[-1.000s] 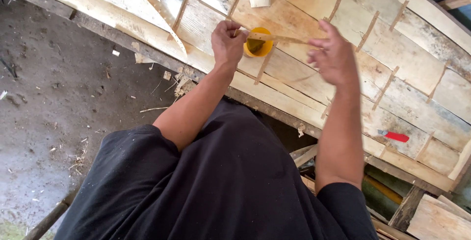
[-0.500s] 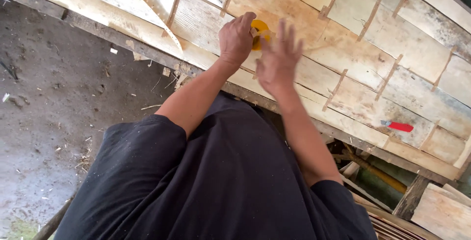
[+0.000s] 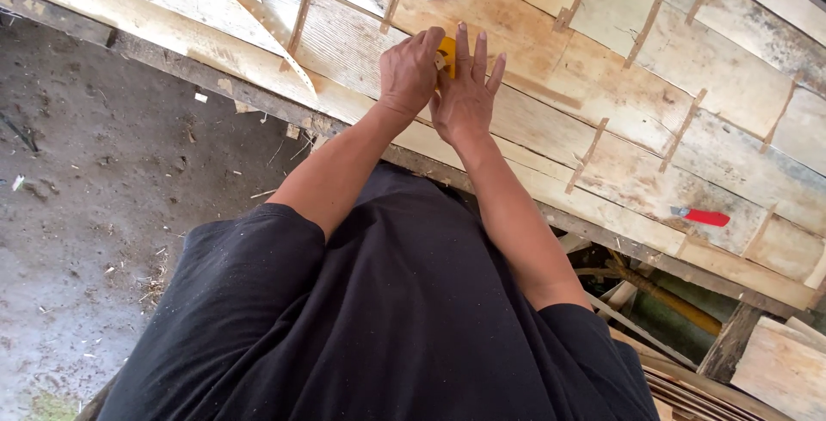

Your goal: Filling gaps between wooden planks on a panel using thin wood strips and glue.

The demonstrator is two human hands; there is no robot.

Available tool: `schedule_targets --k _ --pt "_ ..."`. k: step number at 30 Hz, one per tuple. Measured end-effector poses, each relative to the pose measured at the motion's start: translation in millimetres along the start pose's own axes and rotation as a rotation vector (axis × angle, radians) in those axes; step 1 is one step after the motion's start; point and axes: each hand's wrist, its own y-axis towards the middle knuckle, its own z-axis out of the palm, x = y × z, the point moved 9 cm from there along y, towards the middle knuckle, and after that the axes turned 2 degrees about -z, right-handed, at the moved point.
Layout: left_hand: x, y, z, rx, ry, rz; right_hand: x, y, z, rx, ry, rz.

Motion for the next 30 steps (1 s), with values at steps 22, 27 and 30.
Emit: schedule_targets --k 22,27,30 --pt "41 -6 -41 -0.075 -0.309 -0.586 0 5 1 0.029 -0.087 -0.002" --pt "50 -6 -65 -0.126 -0.391 -0.555 5 7 -5 0.048 -0.095 -0.001" --pt "56 -2 -77 -0.131 -0.439 -0.558 2 7 -4 0.069 -0.108 0.007"
